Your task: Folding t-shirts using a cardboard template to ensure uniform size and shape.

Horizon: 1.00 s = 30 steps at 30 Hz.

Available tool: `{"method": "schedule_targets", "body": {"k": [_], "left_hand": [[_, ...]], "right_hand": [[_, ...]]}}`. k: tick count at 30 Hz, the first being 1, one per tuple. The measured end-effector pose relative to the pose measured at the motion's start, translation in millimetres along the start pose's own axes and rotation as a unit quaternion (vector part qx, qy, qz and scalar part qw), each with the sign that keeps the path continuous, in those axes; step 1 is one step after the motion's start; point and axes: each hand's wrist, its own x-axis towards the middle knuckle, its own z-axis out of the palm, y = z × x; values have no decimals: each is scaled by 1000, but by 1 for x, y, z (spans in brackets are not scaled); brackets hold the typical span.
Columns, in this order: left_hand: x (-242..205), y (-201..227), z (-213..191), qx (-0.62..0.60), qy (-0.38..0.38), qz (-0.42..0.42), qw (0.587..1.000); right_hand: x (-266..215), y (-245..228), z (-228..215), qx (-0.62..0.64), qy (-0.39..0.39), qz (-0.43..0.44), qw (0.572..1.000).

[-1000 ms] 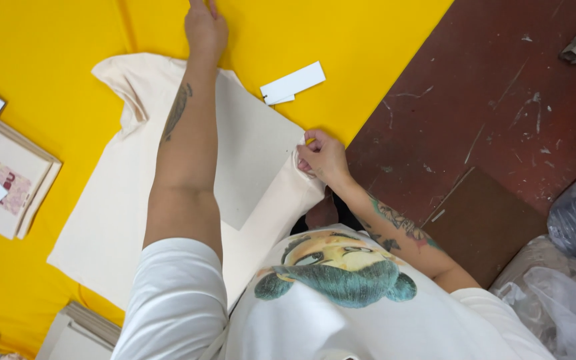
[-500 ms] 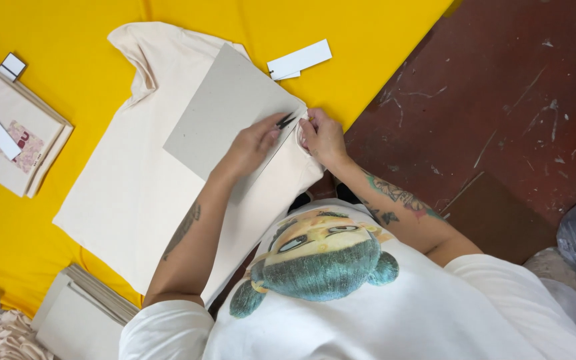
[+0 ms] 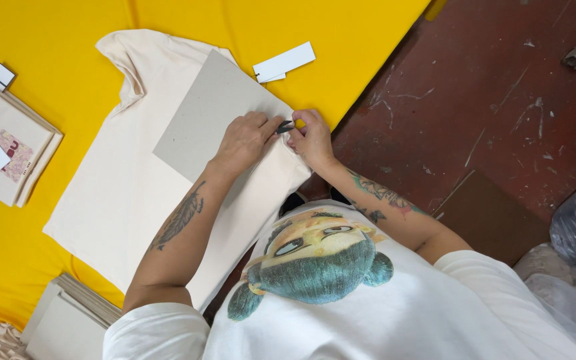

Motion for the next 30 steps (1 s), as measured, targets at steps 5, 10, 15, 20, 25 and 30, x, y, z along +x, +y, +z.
{"method": "schedule_targets", "body": {"k": [5, 10, 15, 20, 25, 30], "left_hand": [[-2, -2, -7, 9, 12, 8, 1000], [0, -1, -8, -4, 26, 6, 1000], [1, -7, 8, -16, 55, 8, 998], [-3, -11, 16, -23, 78, 0, 997], [-5, -8, 14, -30, 100, -13, 994], [-3, -5, 25, -34, 106, -23, 994]], "right_hand": [[1, 9, 0, 66, -26, 42, 997], [2, 20, 2, 112, -26, 70, 991], [6, 24, 3, 117, -24, 74, 990], [7, 18, 1, 117, -24, 77, 990], [7, 21, 1, 114, -31, 72, 990], [10, 29, 3, 114, -33, 62, 991]]}}
